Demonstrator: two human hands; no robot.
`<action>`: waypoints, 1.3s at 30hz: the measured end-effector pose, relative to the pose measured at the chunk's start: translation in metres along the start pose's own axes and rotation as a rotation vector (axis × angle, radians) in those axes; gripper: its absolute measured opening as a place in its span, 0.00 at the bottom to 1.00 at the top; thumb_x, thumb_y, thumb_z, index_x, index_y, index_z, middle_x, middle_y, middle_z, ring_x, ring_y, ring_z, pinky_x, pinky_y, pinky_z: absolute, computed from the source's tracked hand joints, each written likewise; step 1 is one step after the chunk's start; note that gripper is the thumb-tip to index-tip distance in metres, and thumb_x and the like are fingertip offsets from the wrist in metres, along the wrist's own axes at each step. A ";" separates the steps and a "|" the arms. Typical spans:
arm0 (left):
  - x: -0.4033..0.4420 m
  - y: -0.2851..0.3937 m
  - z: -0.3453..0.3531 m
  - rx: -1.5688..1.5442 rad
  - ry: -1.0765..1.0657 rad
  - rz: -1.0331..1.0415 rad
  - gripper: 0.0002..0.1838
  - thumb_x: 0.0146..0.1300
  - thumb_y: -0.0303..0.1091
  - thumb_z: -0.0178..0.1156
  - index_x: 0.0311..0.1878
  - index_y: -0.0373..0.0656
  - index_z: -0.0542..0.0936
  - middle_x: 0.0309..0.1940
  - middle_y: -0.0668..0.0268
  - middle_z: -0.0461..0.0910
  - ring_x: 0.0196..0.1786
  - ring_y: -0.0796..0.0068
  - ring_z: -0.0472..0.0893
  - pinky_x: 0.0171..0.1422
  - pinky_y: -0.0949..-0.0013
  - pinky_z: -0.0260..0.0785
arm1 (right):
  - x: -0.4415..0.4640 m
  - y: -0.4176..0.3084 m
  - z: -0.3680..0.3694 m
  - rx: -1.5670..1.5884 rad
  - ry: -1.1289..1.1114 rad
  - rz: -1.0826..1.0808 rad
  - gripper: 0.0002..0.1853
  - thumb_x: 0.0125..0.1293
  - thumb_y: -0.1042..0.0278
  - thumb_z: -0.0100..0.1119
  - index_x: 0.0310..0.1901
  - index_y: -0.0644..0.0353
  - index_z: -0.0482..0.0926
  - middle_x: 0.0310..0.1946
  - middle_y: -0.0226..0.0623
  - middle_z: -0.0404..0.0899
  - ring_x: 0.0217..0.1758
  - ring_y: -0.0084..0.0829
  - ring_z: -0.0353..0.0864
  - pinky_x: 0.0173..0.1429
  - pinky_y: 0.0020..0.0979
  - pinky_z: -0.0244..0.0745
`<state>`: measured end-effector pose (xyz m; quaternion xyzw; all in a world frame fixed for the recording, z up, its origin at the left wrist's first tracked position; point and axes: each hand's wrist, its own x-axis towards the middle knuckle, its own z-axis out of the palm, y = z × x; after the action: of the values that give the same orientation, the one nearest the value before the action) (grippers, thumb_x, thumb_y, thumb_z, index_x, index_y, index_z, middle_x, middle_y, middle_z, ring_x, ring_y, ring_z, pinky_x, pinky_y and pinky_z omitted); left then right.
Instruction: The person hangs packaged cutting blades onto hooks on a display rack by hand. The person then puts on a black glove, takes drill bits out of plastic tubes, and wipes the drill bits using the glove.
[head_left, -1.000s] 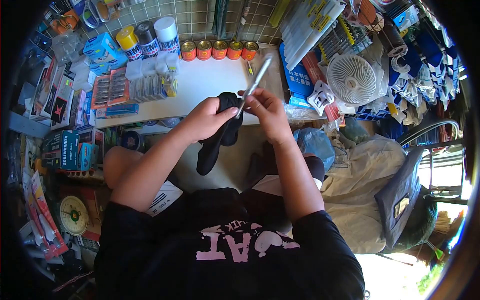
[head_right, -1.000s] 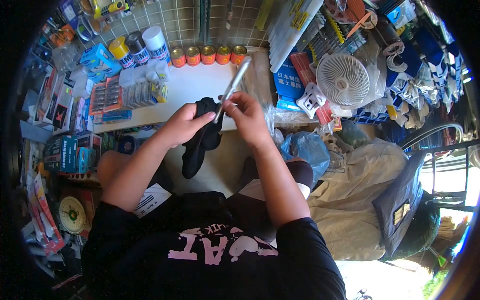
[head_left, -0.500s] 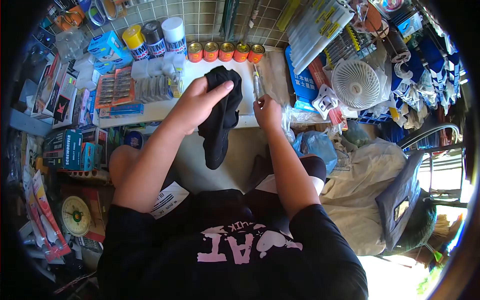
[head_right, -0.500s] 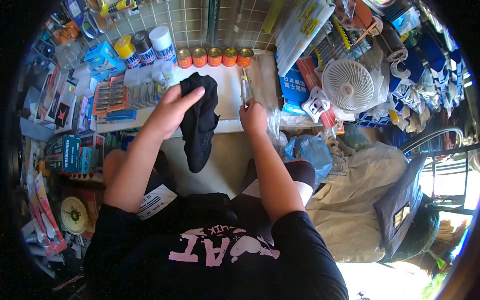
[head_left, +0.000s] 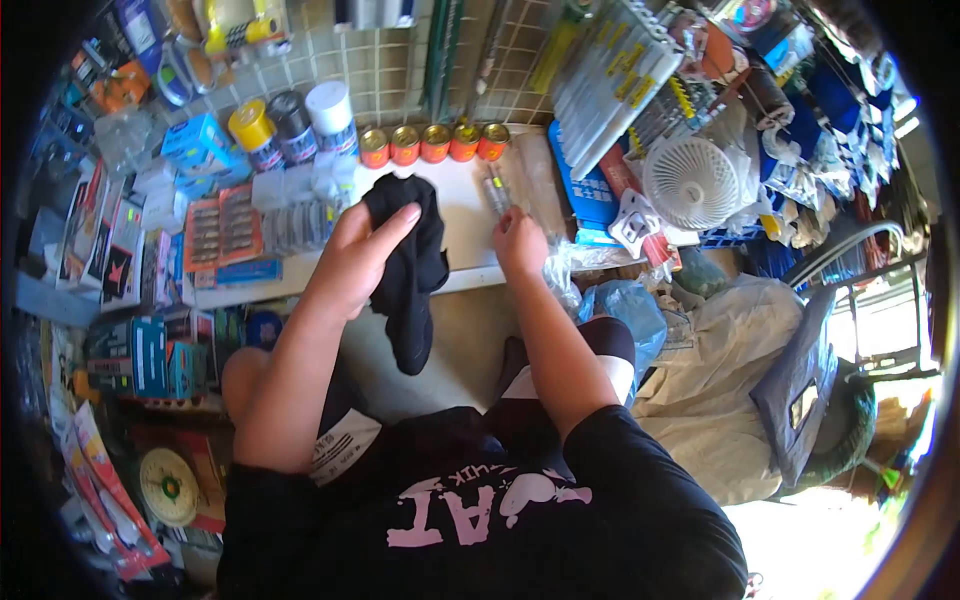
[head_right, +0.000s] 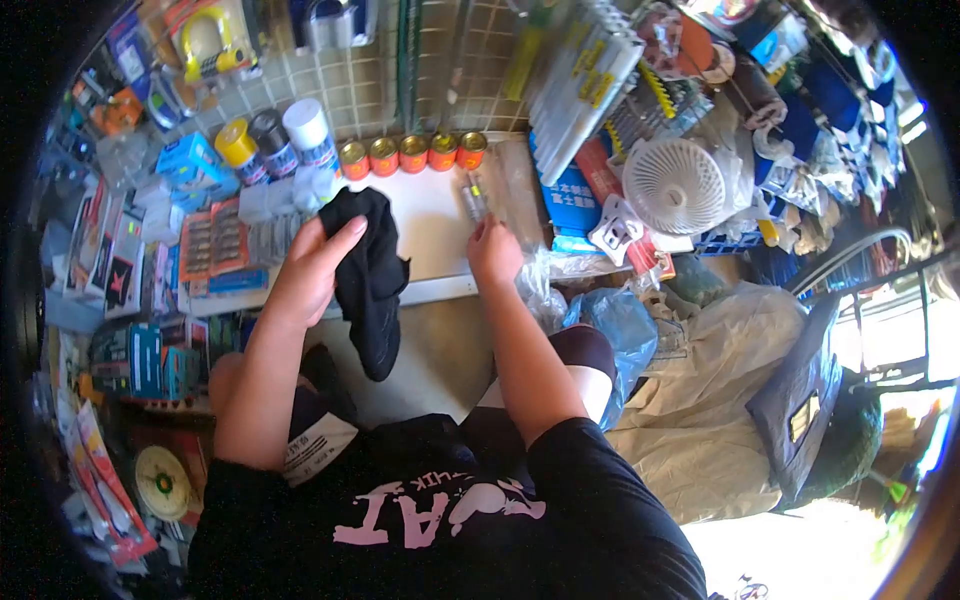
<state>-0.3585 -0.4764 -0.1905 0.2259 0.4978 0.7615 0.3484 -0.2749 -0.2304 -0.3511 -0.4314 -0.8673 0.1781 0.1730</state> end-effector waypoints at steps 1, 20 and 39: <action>-0.001 0.001 0.000 -0.009 -0.005 0.004 0.13 0.73 0.35 0.62 0.54 0.38 0.80 0.44 0.70 0.82 0.45 0.81 0.82 0.52 0.71 0.77 | 0.000 -0.001 -0.006 0.005 -0.024 0.027 0.07 0.61 0.62 0.62 0.39 0.53 0.82 0.37 0.46 0.86 0.42 0.53 0.86 0.48 0.50 0.81; 0.010 0.017 0.015 -0.104 -0.076 0.062 0.16 0.74 0.32 0.59 0.61 0.35 0.78 0.53 0.65 0.82 0.55 0.73 0.82 0.61 0.66 0.75 | 0.182 0.027 -0.181 0.325 0.500 0.078 0.29 0.63 0.57 0.64 0.61 0.67 0.77 0.49 0.59 0.84 0.56 0.56 0.83 0.61 0.46 0.77; 0.031 0.008 0.028 -0.156 -0.235 0.005 0.20 0.73 0.34 0.60 0.62 0.35 0.74 0.50 0.65 0.80 0.54 0.76 0.79 0.64 0.68 0.71 | 0.107 0.039 -0.222 0.231 0.453 0.090 0.22 0.57 0.55 0.63 0.42 0.69 0.84 0.35 0.57 0.86 0.42 0.55 0.87 0.51 0.47 0.79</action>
<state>-0.3618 -0.4379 -0.1715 0.2873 0.3922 0.7670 0.4188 -0.2083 -0.0862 -0.1584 -0.4760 -0.7602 0.1823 0.4028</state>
